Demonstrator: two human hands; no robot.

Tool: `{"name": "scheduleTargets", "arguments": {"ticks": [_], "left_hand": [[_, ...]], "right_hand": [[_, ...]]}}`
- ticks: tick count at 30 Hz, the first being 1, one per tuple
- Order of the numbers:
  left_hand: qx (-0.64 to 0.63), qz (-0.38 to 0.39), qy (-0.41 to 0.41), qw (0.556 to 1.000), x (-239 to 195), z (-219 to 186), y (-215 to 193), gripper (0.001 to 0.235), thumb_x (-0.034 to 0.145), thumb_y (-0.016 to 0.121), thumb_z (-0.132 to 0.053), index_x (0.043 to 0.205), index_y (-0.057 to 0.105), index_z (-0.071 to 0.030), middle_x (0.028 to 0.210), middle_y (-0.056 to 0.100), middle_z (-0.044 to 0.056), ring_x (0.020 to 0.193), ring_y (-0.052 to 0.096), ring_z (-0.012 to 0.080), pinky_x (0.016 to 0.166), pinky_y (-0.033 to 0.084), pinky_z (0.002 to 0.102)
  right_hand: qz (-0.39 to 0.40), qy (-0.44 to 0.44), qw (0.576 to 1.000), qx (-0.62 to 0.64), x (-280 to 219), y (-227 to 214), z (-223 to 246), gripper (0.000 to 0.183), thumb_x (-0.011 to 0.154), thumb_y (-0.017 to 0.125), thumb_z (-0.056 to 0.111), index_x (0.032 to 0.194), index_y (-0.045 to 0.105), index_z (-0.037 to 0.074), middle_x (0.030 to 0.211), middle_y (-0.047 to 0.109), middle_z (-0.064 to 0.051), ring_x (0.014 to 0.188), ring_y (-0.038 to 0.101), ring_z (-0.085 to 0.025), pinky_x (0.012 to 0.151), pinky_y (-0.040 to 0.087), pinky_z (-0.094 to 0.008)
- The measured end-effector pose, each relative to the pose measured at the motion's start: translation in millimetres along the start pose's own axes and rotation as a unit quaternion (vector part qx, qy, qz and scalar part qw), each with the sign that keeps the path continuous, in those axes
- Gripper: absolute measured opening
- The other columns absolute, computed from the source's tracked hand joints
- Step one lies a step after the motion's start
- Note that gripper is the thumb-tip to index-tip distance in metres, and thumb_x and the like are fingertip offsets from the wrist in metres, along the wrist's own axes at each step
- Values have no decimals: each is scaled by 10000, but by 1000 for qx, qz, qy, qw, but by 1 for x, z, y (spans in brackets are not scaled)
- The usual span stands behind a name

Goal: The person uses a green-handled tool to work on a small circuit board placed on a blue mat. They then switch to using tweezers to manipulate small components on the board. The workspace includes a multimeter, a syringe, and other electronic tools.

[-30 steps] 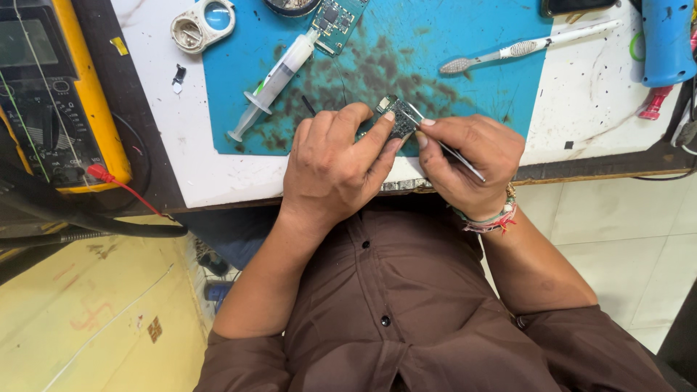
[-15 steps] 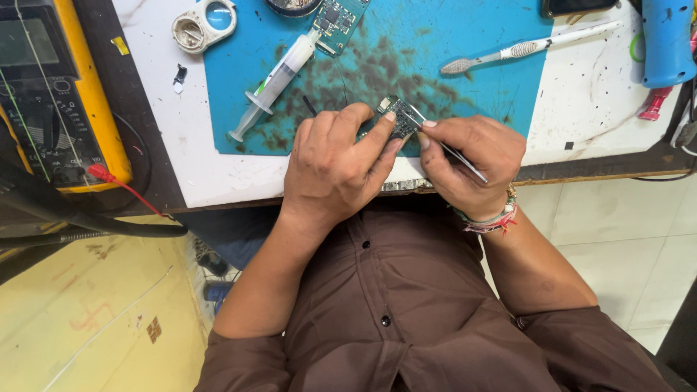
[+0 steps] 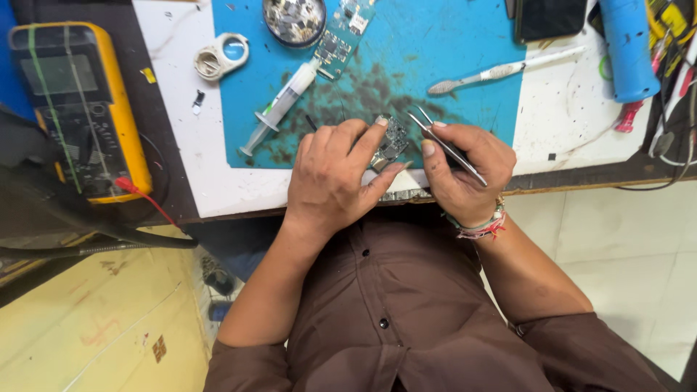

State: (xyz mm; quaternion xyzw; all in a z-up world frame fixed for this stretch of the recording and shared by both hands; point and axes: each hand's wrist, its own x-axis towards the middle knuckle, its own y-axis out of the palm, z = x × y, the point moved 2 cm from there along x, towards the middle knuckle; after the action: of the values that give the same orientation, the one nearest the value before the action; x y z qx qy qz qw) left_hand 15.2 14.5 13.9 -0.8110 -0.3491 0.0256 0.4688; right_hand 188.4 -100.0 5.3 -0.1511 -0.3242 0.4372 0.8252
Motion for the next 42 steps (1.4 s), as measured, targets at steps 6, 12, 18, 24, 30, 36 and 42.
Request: {"name": "scheduleTargets", "arguments": {"ticks": [6, 12, 18, 24, 30, 36, 42], "left_hand": [[-10, -8, 1, 1000, -1, -5, -4, 533, 882, 775, -268, 1359, 635, -76, 1208, 638, 65, 1032, 600, 253, 873, 468, 402], [8, -40, 9, 999, 5, -10, -8, 531, 825, 732, -192, 1331, 637, -61, 1294, 645, 80, 1139, 596, 264, 953, 447, 423], [23, -61, -3, 998, 3, -9, -5, 490, 813, 688, -128, 1296, 648, -50, 1312, 636, 118, 1231, 578, 284, 1084, 399, 466], [34, -73, -8, 997, 1, -9, -3, 455, 812, 671, -96, 1265, 660, -56, 1303, 639, 111, 1236, 583, 282, 1141, 370, 484], [17, -94, 1, 995, 0, -9, -5, 425, 826, 692, -121, 1244, 663, -51, 1276, 645, 117, 1209, 595, 287, 1126, 372, 495], [29, -149, -8, 988, -5, -3, -5, 371, 903, 719, -190, 1244, 658, -58, 1285, 650, 108, 1215, 600, 289, 1126, 379, 478], [162, -179, -91, 966, -5, 23, -20, 437, 909, 730, -300, 1271, 681, -60, 1303, 645, 117, 1217, 569, 298, 1100, 327, 491]], "right_hand": [[-5, 13, 1000, 20, 1, 0, 6, 161, 979, 767, 22, 1121, 704, -24, 968, 751, -134, 811, 723, -194, 695, 540, -266], [-32, -1, 999, 32, 6, -1, 10, 154, 958, 763, 23, 1095, 706, -21, 943, 751, -132, 787, 728, -196, 711, 541, -291], [-33, -12, 999, 27, 7, -1, 13, 154, 933, 766, 18, 1074, 713, -15, 949, 753, -133, 799, 737, -215, 715, 546, -304], [-38, 28, 999, 12, 6, 1, 9, 162, 933, 770, 41, 1080, 732, -16, 959, 759, -140, 838, 736, -212, 747, 552, -298], [-42, 156, 958, 237, 22, 1, -14, 231, 1046, 689, 112, 1214, 676, -47, 1117, 753, -114, 1052, 712, -160, 955, 557, -280], [-47, 113, 951, 283, 57, -10, -13, 237, 1055, 692, 115, 1234, 658, -36, 1116, 739, -110, 1063, 717, -158, 966, 560, -287], [21, 110, 937, 331, 87, 3, -13, 203, 1039, 704, 119, 1178, 664, -22, 1024, 729, -88, 951, 718, -138, 874, 593, -282]]}}
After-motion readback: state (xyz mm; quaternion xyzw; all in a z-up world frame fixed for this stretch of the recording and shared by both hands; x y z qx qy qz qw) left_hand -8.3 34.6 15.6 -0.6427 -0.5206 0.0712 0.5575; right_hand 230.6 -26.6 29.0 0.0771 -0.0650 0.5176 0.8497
